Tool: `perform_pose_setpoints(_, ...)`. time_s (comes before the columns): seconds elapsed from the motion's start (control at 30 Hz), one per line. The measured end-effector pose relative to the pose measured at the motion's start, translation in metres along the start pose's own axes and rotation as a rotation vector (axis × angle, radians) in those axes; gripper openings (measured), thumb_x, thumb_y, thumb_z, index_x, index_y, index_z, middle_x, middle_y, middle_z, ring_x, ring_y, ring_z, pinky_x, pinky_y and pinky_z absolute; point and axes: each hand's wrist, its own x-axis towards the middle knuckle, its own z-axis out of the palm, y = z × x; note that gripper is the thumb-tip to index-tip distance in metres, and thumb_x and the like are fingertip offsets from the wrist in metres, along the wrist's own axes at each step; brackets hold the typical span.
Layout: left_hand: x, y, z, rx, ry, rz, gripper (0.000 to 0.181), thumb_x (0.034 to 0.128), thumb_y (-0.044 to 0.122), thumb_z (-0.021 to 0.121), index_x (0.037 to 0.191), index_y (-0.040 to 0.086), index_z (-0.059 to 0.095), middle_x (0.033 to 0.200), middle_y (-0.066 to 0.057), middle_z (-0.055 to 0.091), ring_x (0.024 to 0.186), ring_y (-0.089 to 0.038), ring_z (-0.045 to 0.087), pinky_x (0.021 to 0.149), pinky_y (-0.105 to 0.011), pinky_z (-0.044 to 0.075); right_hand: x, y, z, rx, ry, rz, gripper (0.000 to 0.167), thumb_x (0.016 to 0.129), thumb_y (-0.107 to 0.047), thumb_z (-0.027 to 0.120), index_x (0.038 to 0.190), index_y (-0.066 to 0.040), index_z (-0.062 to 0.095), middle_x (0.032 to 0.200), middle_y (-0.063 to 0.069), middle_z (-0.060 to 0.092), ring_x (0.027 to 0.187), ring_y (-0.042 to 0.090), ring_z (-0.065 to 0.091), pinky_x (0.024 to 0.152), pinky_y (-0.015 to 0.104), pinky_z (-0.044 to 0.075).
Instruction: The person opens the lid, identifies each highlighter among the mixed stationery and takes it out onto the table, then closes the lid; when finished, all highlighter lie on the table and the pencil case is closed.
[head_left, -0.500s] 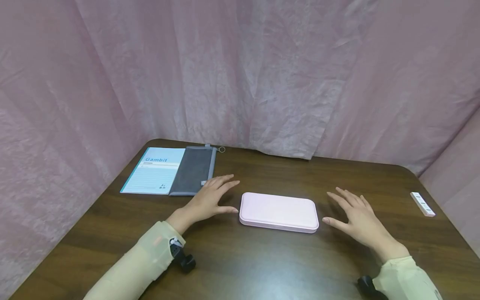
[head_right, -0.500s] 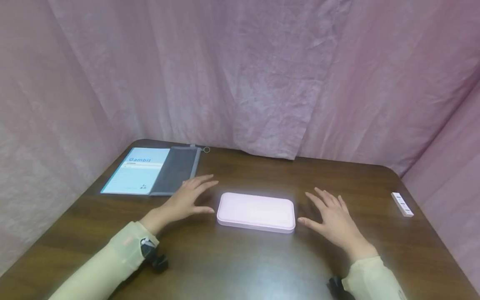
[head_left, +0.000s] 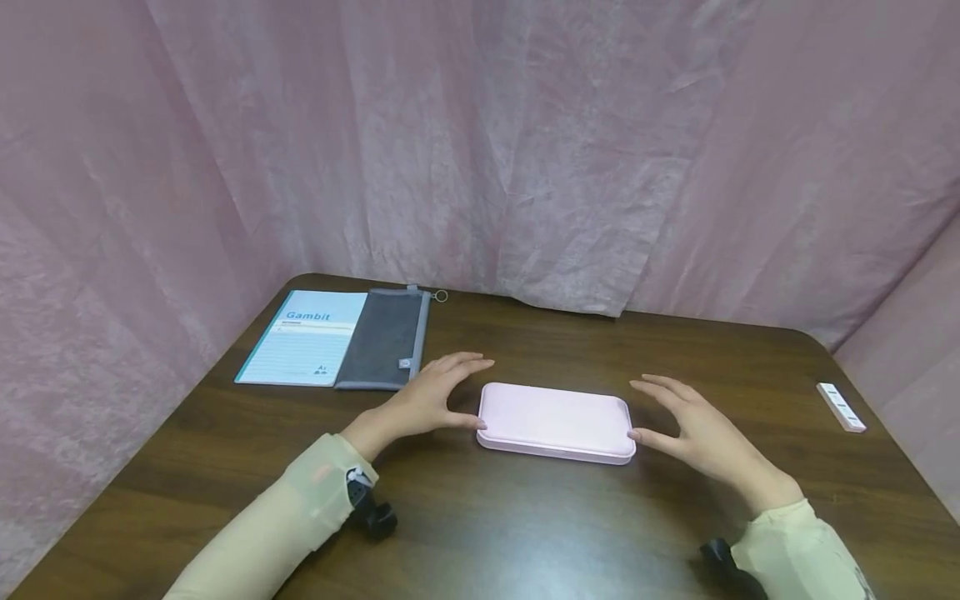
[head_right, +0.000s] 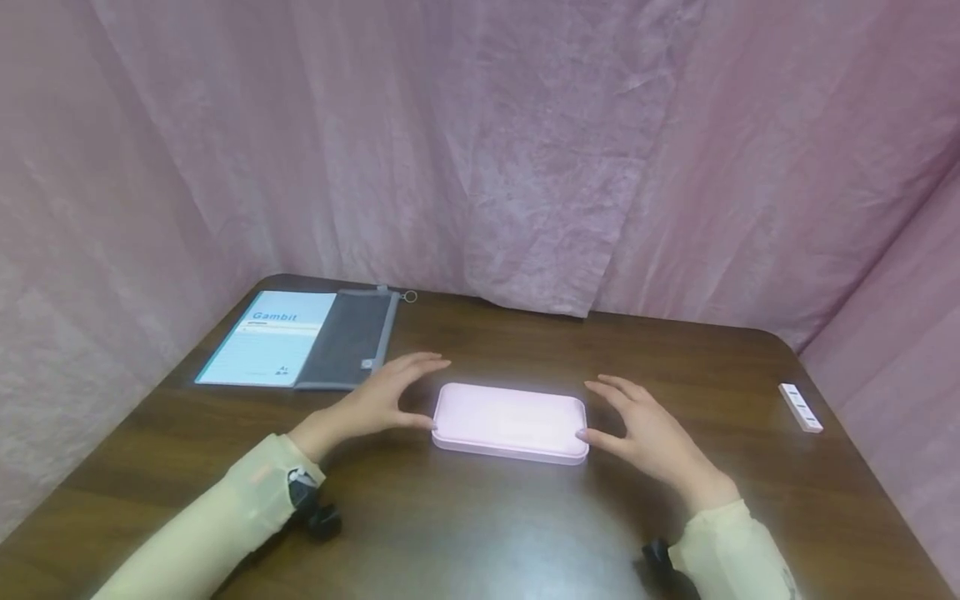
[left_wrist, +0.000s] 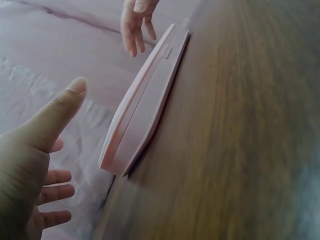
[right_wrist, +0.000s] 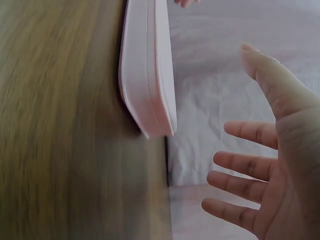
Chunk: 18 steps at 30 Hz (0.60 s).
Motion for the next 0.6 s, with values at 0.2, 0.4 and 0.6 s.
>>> perform_pose_setpoints(0.2,0.008,0.005,0.006,0.012,-0.051,-0.001,0.091,0.069,0.054,0.08,0.145,0.022,0.042,0.143,-0.006,0.047,0.134,-0.026,0.043,0.111,-0.051,0.035,0.008,-0.008,0.011,0.016,0.0,-0.043,0.072,0.084,-0.045,0.07,0.141,-0.01,0.045,0.142,0.018,0.047,0.131,0.04,0.043,0.102,0.062,0.04)
perform_pose_setpoints(0.4,0.012,0.007,0.011,-0.001,-0.12,-0.017,0.095,0.0674,0.055,0.081,0.146,0.022,0.04,0.14,-0.004,0.049,0.131,-0.022,0.045,0.112,-0.048,0.034,0.015,-0.014,0.022,0.007,-0.009,-0.073,0.069,0.082,-0.047,0.072,0.136,-0.009,0.052,0.136,0.015,0.052,0.127,0.037,0.047,0.101,0.058,0.043)
perform_pose_setpoints(0.6,0.015,0.008,0.016,0.009,-0.152,0.029,0.1,0.0645,0.059,0.081,0.145,0.015,0.041,0.137,-0.005,0.052,0.128,-0.021,0.047,0.111,-0.045,0.036,0.022,-0.02,0.033,0.006,0.0,-0.106,0.066,0.079,-0.046,0.074,0.131,-0.008,0.058,0.13,0.014,0.056,0.123,0.035,0.05,0.101,0.055,0.044)
